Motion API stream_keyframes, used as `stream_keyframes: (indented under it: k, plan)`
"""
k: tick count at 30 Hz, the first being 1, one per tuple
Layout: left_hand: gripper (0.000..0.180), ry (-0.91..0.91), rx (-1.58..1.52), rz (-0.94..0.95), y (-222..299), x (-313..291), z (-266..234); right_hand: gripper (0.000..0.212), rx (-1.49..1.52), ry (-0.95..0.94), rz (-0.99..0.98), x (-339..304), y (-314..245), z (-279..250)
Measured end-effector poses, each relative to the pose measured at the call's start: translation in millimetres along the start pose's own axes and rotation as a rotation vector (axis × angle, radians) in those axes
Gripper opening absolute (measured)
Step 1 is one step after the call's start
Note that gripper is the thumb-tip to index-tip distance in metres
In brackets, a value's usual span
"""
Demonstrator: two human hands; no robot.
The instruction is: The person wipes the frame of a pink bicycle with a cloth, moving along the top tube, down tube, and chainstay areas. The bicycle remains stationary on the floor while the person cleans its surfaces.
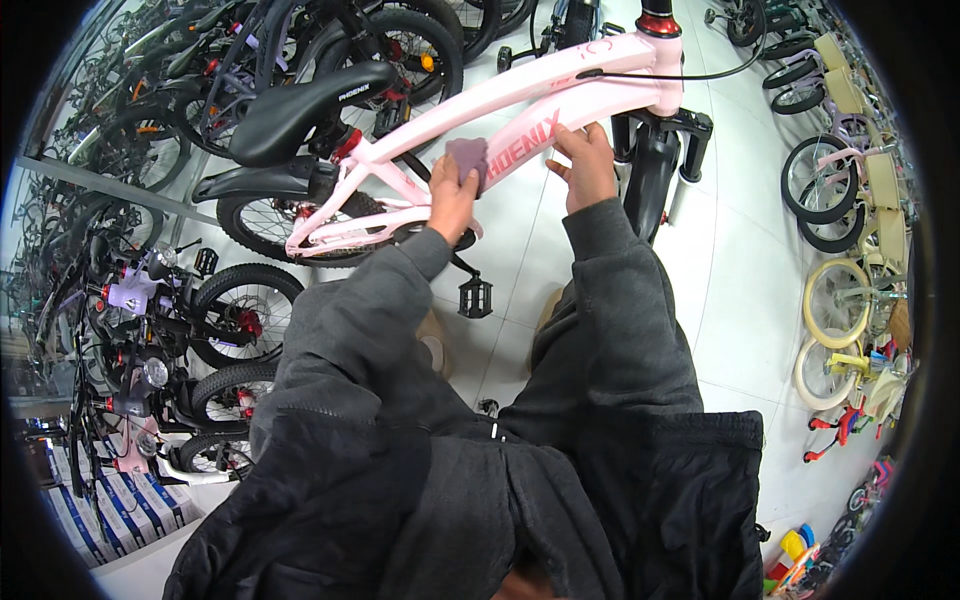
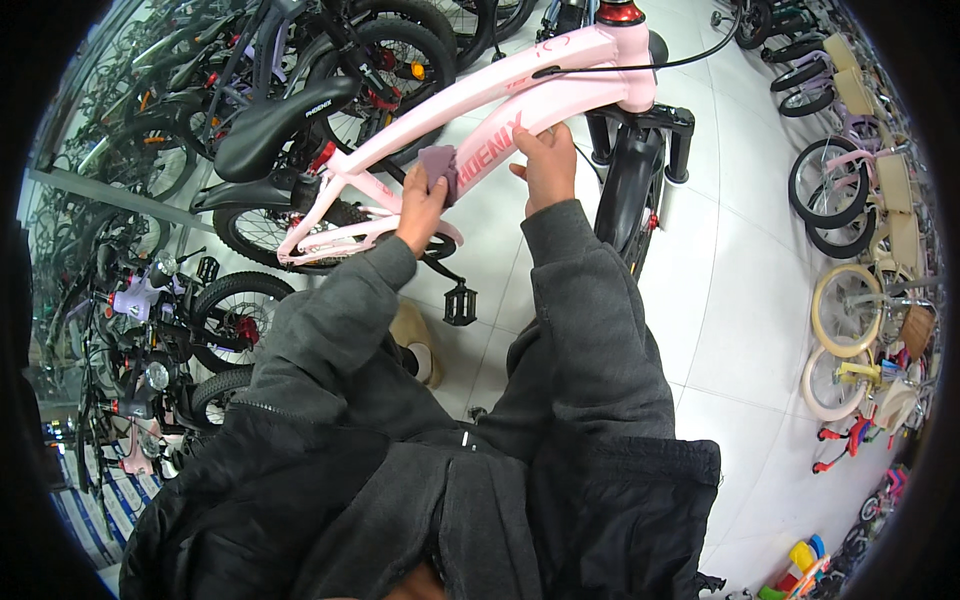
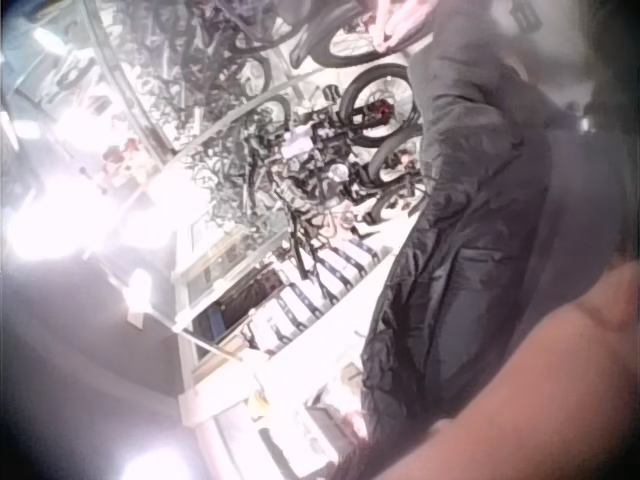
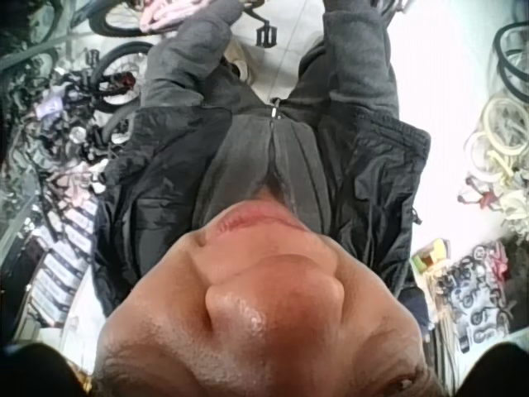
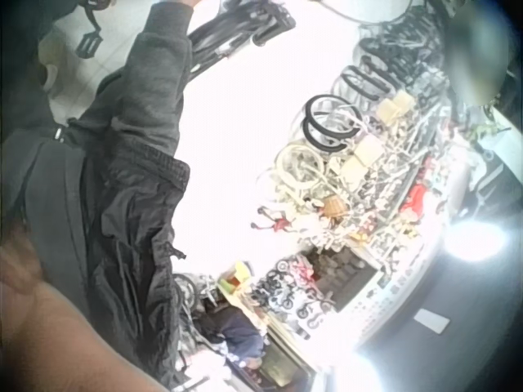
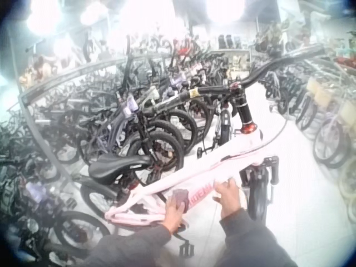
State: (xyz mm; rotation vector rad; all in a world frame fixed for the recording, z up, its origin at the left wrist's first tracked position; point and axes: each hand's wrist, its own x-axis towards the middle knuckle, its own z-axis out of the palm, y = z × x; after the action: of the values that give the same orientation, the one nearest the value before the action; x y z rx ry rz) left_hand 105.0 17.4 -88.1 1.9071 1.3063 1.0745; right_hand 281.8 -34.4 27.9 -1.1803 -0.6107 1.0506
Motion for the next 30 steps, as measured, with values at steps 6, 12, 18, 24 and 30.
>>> stream_keyframes:
  k: [6,12,18,24,30]
  plan:
    - [0.054,0.124,-0.295,0.169,79.9,-1.2,31.2,0.027,0.047,-0.013,0.038,-3.2,-1.4,-1.7]
    - [0.052,0.13,-0.829,-0.033,101.6,12.2,38.0,0.027,0.045,-0.028,0.069,-2.7,-6.4,-6.1]
    - [0.05,0.212,-0.368,0.078,97.9,31.3,41.9,0.034,0.055,-0.033,0.056,-0.8,-3.0,-7.3]
    - [0.052,0.385,-0.124,0.147,120.7,40.9,65.2,0.031,0.126,0.023,0.043,-0.5,-0.6,-5.3]
    - [0.068,0.272,0.044,0.202,118.5,32.1,56.7,0.037,0.167,0.167,0.085,0.7,-0.1,-2.1]
